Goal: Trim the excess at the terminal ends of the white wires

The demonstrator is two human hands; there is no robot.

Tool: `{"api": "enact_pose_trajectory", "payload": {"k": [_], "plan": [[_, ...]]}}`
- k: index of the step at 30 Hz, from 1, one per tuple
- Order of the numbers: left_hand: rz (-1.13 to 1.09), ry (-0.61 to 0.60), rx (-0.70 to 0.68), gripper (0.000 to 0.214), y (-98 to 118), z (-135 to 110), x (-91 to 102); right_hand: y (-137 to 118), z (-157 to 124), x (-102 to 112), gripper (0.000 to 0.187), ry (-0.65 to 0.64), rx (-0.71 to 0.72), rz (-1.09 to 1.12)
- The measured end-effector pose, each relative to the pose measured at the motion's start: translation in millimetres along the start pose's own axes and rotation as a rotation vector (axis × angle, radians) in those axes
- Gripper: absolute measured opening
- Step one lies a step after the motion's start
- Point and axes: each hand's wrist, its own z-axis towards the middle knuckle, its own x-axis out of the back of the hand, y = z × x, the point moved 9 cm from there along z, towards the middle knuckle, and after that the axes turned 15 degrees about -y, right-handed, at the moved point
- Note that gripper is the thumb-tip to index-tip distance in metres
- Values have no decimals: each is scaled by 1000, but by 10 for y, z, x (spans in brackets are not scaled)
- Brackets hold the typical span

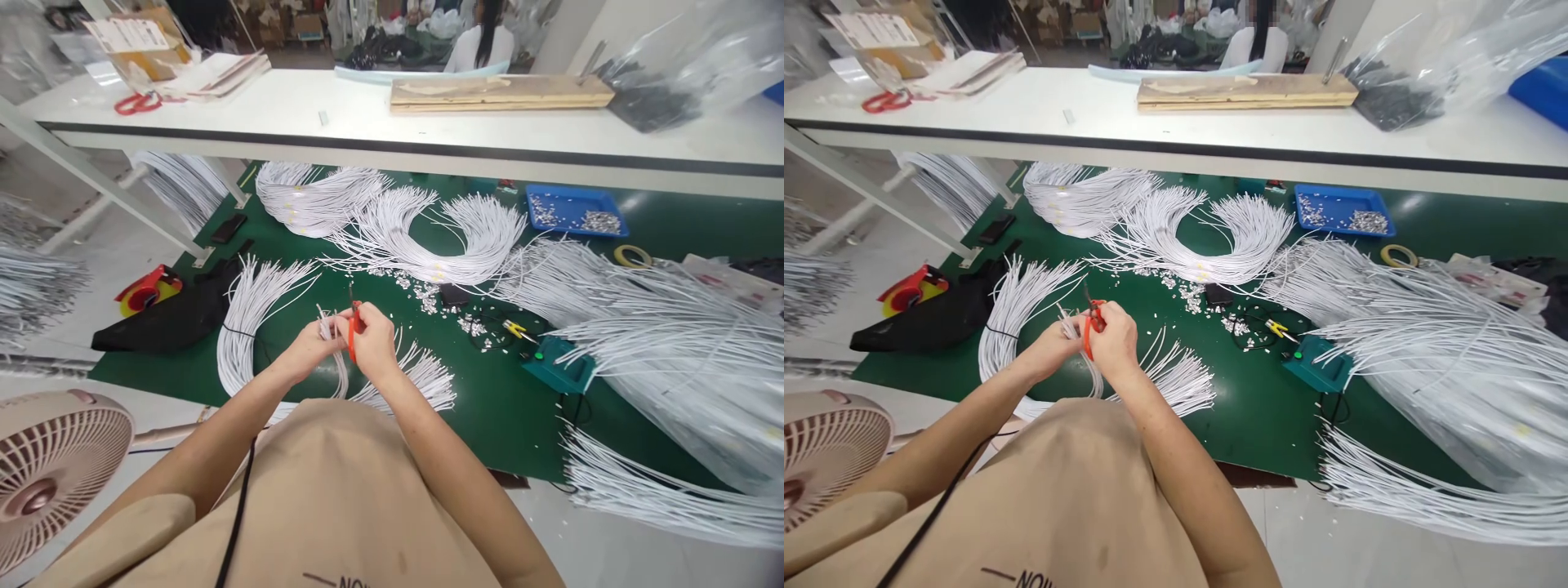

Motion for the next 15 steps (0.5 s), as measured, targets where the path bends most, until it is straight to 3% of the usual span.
{"api": "enact_pose_trajectory", "payload": {"k": [3,8,12,15], "plan": [[-128,24,36,41,-59,-71,85,111,-34,78,17,73,-4,159],[-183,193,5,35,-72,-118,265,298,-67,46,18,102,-67,436],[-139,178,-60,39,19,-36,195,368,-58,-51,19,60,-122,615],[-143,125,-106,37,99,-5,104,397,-34,-121,23,-45,-143,721]]}}
